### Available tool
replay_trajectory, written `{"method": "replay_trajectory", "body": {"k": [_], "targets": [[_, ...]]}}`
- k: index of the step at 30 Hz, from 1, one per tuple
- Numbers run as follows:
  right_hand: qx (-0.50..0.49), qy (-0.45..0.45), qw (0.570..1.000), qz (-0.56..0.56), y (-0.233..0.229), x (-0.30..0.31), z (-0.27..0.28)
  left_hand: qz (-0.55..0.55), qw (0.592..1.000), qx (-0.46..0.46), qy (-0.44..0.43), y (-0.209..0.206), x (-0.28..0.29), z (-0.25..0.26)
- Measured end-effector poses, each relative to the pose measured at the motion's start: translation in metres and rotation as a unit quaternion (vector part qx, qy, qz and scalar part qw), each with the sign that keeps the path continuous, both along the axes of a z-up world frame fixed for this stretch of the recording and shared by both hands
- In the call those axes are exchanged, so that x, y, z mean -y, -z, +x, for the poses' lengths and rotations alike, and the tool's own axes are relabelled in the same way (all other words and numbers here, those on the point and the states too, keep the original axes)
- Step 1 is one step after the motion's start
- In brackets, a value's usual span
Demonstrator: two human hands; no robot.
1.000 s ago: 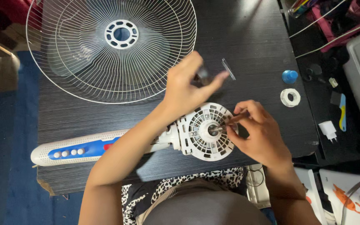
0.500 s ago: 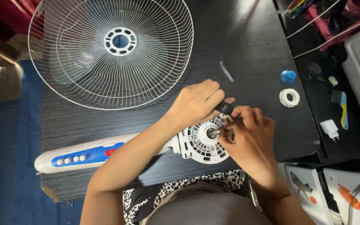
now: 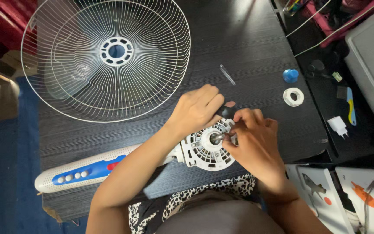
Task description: The person uses a screwdriver to tighten screws on the motor housing of a disassembled electric fan. They then attach the fan head to the handle and secure it with additional screws.
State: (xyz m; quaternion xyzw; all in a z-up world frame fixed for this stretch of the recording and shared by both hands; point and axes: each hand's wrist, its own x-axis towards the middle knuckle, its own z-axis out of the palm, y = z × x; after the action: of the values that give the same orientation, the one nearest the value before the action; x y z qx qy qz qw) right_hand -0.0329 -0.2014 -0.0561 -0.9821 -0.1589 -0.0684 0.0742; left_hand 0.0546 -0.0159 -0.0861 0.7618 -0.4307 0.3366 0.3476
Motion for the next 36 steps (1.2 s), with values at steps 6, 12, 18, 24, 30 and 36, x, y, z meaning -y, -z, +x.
{"method": "replay_trajectory", "body": {"k": [6, 12, 18, 24, 30, 36], "targets": [[-0.002, 0.005, 0.999, 0.033, 0.005, -0.001, -0.002, 0.001, 1.000, 0.011, -0.014, -0.002, 0.001, -0.002], [0.022, -0.008, 0.999, 0.041, -0.001, -0.004, -0.003, 0.009, 1.000, 0.016, -0.020, -0.002, 0.001, -0.001], [0.050, -0.073, 0.988, 0.125, -0.001, 0.023, 0.005, 0.014, 1.000, -0.002, -0.003, 0.000, 0.001, 0.001], [0.125, 0.116, 0.969, 0.176, 0.027, 0.149, 0.053, 0.005, 1.000, 0.013, -0.009, -0.003, -0.002, -0.001], [-0.005, 0.350, 0.912, 0.215, 0.116, 0.266, 0.116, -0.001, 1.000, 0.019, -0.020, -0.007, -0.001, -0.003], [0.089, 0.265, 0.924, 0.260, 0.178, 0.293, 0.125, -0.006, 0.999, 0.015, -0.030, -0.011, 0.000, -0.004]]}}
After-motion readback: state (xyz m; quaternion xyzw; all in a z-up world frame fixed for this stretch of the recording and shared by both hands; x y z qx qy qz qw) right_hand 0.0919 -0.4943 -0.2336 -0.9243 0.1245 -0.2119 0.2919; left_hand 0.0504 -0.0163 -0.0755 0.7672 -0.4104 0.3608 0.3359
